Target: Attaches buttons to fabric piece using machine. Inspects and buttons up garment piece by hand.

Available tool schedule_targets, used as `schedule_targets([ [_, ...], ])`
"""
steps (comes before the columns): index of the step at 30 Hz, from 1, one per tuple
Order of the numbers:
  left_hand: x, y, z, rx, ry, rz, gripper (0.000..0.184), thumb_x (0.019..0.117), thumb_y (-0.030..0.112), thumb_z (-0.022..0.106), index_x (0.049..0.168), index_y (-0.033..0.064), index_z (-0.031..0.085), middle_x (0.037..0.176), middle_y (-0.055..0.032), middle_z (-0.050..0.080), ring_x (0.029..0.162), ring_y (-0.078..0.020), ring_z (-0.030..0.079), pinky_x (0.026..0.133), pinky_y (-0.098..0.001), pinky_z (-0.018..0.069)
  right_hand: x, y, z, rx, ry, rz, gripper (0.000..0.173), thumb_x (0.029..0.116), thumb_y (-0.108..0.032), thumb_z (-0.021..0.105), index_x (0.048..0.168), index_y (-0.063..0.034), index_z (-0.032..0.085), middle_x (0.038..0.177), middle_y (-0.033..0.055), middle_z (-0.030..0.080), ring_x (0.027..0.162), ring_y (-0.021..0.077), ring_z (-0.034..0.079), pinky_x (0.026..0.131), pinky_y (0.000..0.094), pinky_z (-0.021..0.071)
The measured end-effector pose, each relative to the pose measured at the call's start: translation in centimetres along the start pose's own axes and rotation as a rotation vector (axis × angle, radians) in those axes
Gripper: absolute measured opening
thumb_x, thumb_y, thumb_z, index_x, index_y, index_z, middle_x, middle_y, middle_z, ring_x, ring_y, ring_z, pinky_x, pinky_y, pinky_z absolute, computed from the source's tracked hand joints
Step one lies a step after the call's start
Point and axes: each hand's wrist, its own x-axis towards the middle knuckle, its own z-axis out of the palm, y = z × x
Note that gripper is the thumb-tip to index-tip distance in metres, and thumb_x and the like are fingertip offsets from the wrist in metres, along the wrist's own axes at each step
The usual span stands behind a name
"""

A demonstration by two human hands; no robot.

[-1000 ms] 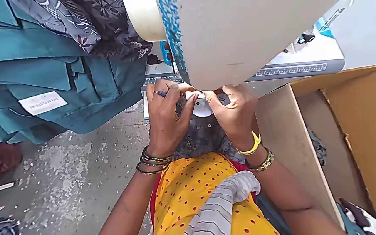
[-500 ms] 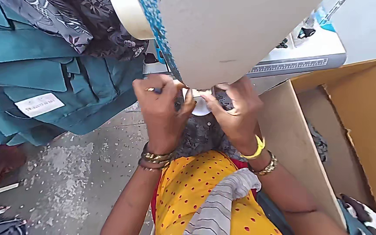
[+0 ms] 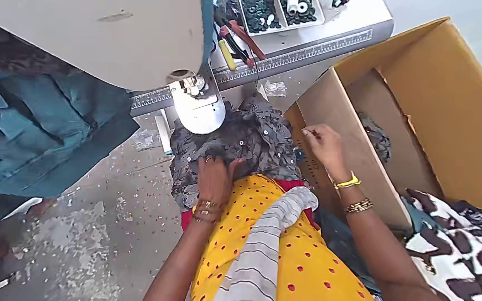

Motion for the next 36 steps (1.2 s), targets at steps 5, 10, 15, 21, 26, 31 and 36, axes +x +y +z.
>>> schedule_targets([
  [5, 3.7, 2.9, 0.0, 0.055, -0.318, -0.182, 0.085, 0.0929, 0.06, 0.066, 0.141, -0.0084, 0.051, 0.134, -0.0354, 0.056, 0.135, -0.053, 0.045, 0.11, -0.0639, 0.0384, -0.3, -0.5, 3.0, 0.055, -0.432, -0.03, 0.071, 0.0904, -0.053, 0.073, 0.139, -0.0024, 0.06, 0.146, 0.0221, 0.052, 0.138, 0.0393, 0.048, 0.112, 0.0587, 0.0402],
  [10, 1.7, 0.4, 0.4, 0.12, -0.419, -0.135, 0.046, 0.104, 0.034, 0.056, 0.135, 0.0008, 0.058, 0.125, -0.0283, 0.065, 0.121, -0.0472, 0.061, 0.098, -0.0642, 0.048, 0.2, -5.7, 3.7, 0.075, -0.411, -0.034, 0.046, 0.0915, -0.017, 0.073, 0.129, 0.0066, 0.061, 0.131, 0.0275, 0.06, 0.124, 0.0425, 0.058, 0.104, 0.0601, 0.0458],
  [15, -6.3, -7.9, -6.5, 0.026, 0.111, -0.089, 0.021, 0.0968, 0.01, 0.061, 0.11, -0.006, 0.065, 0.088, -0.0266, 0.068, 0.082, -0.0469, 0.069, 0.072, -0.0656, 0.0528, 2.3, -6.8, -1.3, 0.172, -0.206, -0.3, 0.02, 0.0873, 0.008, 0.059, 0.105, 0.0013, 0.067, 0.101, 0.019, 0.069, 0.092, 0.0346, 0.067, 0.078, 0.0592, 0.0526],
  [21, -10.5, -17.3, -10.0, 0.193, 0.415, -0.456, 0.038, 0.0977, 0.013, 0.065, 0.13, -0.005, 0.058, 0.119, -0.0359, 0.062, 0.11, -0.0586, 0.06, 0.086, -0.0744, 0.0469, -0.3, -9.4, 3.6, -0.271, -1.112, -0.552, 0.046, 0.0966, -0.019, 0.067, 0.141, -0.0091, 0.059, 0.154, 0.0213, 0.046, 0.143, 0.0436, 0.042, 0.108, 0.0678, 0.0383],
  [26, -9.9, -25.0, -1.7, -0.233, -0.116, -0.607, 0.046, 0.1072, 0.027, 0.054, 0.143, -0.0018, 0.055, 0.139, -0.0311, 0.057, 0.131, -0.0488, 0.054, 0.111, -0.0639, 0.0378, 0.0, -9.8, 4.7, -0.32, -1.047, -0.535, 0.045, 0.0988, -0.03, 0.067, 0.137, -0.0069, 0.063, 0.148, 0.0231, 0.052, 0.139, 0.0434, 0.047, 0.109, 0.0653, 0.0397],
  [31, -6.8, -24.0, 2.1, -0.625, -0.042, -0.544, 0.05, 0.112, 0.034, 0.039, 0.136, -0.0051, 0.058, 0.135, -0.0288, 0.06, 0.129, -0.0414, 0.056, 0.111, -0.0582, 0.0373, 1.1, -10.4, 4.4, -0.301, -0.933, -0.584, 0.037, 0.1024, -0.029, 0.06, 0.132, -0.0071, 0.065, 0.133, 0.021, 0.063, 0.121, 0.0422, 0.062, 0.097, 0.0657, 0.0482],
  [36, -1.4, -22.1, 3.3, -0.889, -0.044, -0.426, 0.058, 0.1123, 0.04, 0.032, 0.144, -0.0057, 0.049, 0.143, -0.0269, 0.054, 0.135, -0.0341, 0.051, 0.115, -0.0503, 0.0363, 0.5, -12.9, 6.5, -0.219, -0.843, -0.61, 0.029, 0.1052, -0.026, 0.055, 0.122, -0.0084, 0.072, 0.119, 0.0179, 0.071, 0.105, 0.0397, 0.069, 0.086, 0.0662, 0.0522],
])
